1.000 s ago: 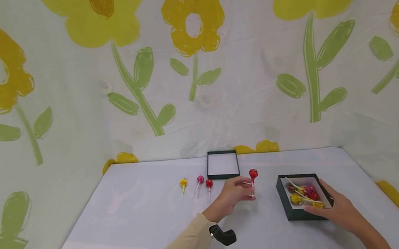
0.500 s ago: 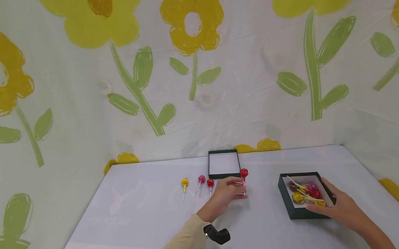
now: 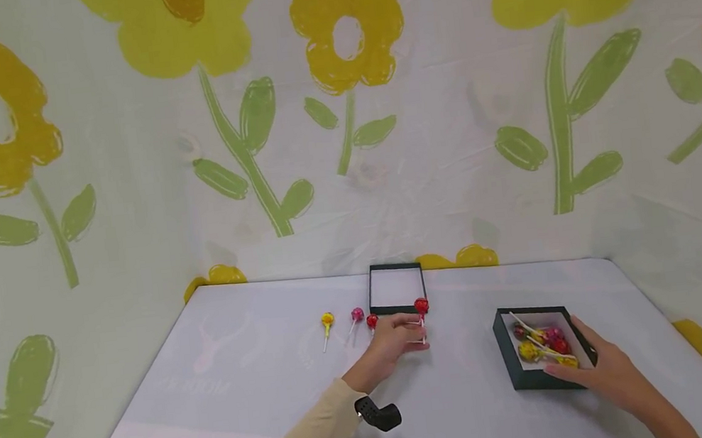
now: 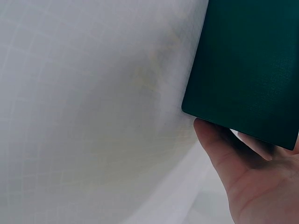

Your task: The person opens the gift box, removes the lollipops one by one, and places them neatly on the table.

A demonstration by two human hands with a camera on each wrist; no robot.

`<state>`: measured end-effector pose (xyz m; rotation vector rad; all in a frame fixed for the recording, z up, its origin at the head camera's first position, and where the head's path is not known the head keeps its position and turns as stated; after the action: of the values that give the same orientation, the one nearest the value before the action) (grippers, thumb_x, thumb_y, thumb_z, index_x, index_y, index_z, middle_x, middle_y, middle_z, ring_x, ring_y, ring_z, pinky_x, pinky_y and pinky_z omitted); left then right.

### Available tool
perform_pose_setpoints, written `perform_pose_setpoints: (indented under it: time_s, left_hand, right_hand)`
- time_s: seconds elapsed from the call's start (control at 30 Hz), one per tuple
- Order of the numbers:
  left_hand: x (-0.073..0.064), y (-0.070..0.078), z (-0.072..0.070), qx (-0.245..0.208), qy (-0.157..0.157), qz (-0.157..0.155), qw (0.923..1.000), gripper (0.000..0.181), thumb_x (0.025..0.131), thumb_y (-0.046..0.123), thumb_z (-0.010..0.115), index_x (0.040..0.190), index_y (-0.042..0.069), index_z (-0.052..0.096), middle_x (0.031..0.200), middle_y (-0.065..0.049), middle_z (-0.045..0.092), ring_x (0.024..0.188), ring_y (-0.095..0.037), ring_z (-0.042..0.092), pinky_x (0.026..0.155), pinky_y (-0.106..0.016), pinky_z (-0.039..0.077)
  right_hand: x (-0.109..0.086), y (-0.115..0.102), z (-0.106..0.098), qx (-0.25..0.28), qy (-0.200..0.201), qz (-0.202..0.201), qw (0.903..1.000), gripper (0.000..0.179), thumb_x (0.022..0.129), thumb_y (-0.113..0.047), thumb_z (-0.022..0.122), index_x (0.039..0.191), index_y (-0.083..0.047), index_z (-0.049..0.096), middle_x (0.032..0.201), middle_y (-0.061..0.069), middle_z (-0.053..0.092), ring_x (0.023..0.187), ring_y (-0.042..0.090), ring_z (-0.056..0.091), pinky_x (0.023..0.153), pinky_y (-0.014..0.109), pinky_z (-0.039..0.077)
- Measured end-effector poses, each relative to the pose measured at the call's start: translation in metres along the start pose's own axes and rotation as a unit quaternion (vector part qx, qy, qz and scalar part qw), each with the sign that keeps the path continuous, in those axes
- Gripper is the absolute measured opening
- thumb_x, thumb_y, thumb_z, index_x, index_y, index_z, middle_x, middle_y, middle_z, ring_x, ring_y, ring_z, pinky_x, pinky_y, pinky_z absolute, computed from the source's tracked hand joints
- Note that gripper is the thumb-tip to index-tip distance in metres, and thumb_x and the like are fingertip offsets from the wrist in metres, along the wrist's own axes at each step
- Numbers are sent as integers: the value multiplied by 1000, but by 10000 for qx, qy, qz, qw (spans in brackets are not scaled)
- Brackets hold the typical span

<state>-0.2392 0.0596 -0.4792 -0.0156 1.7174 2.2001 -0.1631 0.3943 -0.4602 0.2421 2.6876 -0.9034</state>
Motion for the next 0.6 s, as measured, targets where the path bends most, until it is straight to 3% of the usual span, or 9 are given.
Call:
perform_pose_setpoints:
  time_s: [0.27, 0.6]
  left_hand:
    - [-1, 1, -8, -103, -59, 42, 9999, 26, 84, -6, 63, 110, -5, 63, 91, -13, 65, 85, -26, 66, 73, -38, 56]
    - [2, 2, -19, 43, 161, 148, 9998, 28, 86, -5, 62, 113, -9, 60, 91, -12, 65, 87, -27, 66, 71, -36, 56]
  right_hand:
    - [-1, 3, 3, 101, -4, 110, 9999, 110, 85, -56, 60, 145, -4, -16, 140, 46, 3, 120, 67, 13, 86, 73, 32]
    - [3, 6, 2, 31, 116, -170, 9998, 108, 86, -54, 61, 147, -6, -15, 139, 47, 5, 120, 68, 13, 85, 74, 31]
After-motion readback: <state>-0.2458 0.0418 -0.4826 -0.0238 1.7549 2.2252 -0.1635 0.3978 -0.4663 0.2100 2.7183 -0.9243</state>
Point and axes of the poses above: each hand's wrist, its own x-axis towards the middle knuckle, its own z-axis out of the palm, y = z × x, the point moved 1 cm from there along x, towards the middle knuckle
